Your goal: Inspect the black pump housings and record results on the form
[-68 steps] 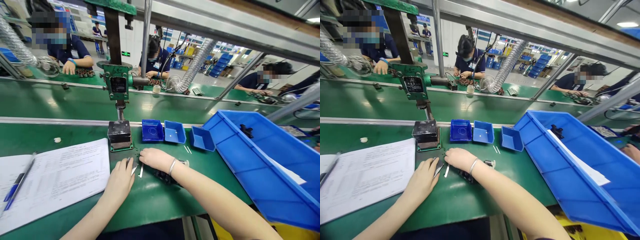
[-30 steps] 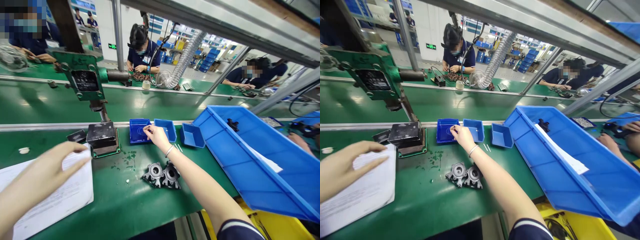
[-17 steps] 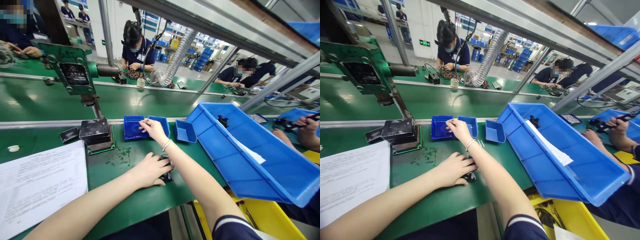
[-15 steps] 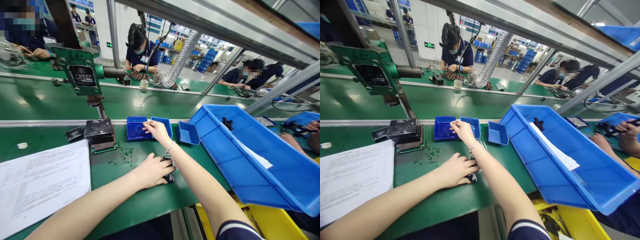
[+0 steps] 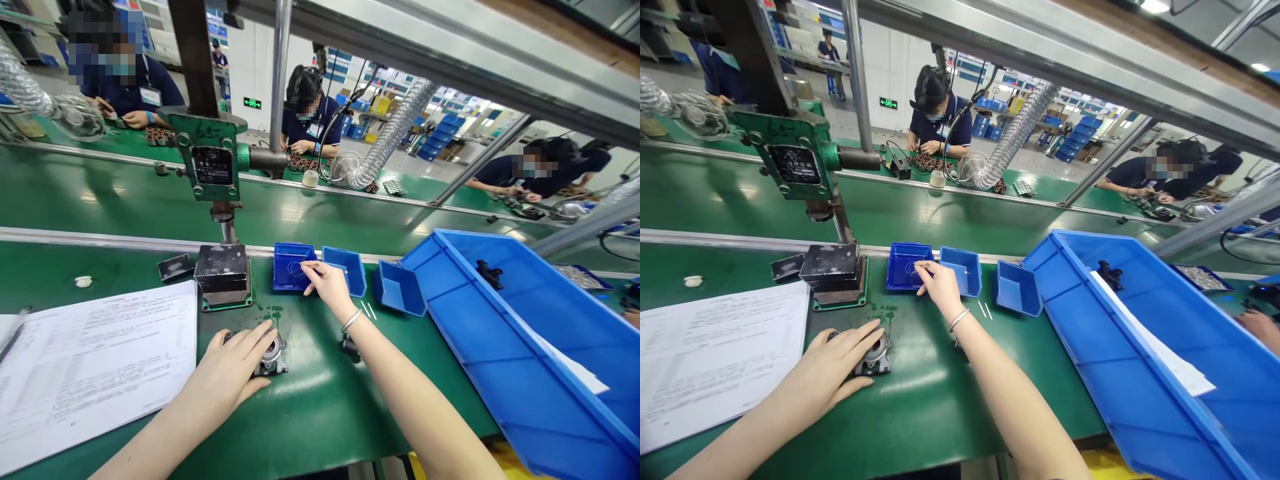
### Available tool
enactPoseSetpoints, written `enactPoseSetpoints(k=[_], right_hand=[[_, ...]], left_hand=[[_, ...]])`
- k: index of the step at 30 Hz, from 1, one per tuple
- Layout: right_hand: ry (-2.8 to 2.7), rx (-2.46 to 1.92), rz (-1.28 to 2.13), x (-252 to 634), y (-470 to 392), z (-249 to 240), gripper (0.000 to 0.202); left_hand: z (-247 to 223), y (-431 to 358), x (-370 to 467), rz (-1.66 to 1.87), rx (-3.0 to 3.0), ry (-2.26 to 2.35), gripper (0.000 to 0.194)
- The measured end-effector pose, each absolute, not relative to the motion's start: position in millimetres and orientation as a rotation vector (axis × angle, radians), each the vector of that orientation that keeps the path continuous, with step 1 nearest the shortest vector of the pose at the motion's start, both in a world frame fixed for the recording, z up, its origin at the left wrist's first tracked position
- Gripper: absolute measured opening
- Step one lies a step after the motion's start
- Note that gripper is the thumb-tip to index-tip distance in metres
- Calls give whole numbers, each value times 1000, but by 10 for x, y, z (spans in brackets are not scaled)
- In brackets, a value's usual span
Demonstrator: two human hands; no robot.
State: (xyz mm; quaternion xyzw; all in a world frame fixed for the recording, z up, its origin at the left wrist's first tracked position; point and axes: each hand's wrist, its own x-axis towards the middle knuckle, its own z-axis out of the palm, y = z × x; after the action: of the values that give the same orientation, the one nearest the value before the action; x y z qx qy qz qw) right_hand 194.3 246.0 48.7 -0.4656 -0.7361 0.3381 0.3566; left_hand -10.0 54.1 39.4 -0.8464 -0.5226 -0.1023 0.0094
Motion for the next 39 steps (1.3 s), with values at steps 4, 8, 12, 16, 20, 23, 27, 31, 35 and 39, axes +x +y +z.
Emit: enactPoseSetpoints(k=[4, 8, 12, 16, 20, 23, 27, 31, 35, 39], right_hand=[[-1864, -1221, 861, 1942, 2433, 504, 24], [-1835, -1247, 859, 1945, 2436, 506, 26], [-1832, -1264, 863, 1923, 2449, 483, 24], [-1826, -1278, 856, 1901, 2450, 505, 27], [-1784, -1286, 839, 1917, 2456, 545, 34], [-1764, -1293, 890, 1945, 2481, 545, 37], [-1696, -1310, 950, 1970, 2525, 514, 41], [-1632, -1303, 999, 1974, 2554, 473, 43], [-1563, -1279, 994, 1973, 2553, 496, 43], [-1515, -1229, 988, 1970, 2399, 671, 40]], left_hand=[[473, 621, -83, -246, -2709, -1764, 72], [486, 691, -55, -209, -2754, -1832, 79], [411, 699, -38, -249, -2751, -1848, 80], [350, 707, -27, -322, -2741, -1814, 81], [380, 687, -91, -444, -2680, -1702, 89], [398, 624, -224, -501, -2579, -1640, 89], [314, 488, -456, -563, -2504, -1648, 82], [185, 335, -624, -613, -2493, -1739, 76], [125, 231, -692, -647, -2496, -1815, 77], [130, 197, -739, -714, -2474, -1835, 78]])
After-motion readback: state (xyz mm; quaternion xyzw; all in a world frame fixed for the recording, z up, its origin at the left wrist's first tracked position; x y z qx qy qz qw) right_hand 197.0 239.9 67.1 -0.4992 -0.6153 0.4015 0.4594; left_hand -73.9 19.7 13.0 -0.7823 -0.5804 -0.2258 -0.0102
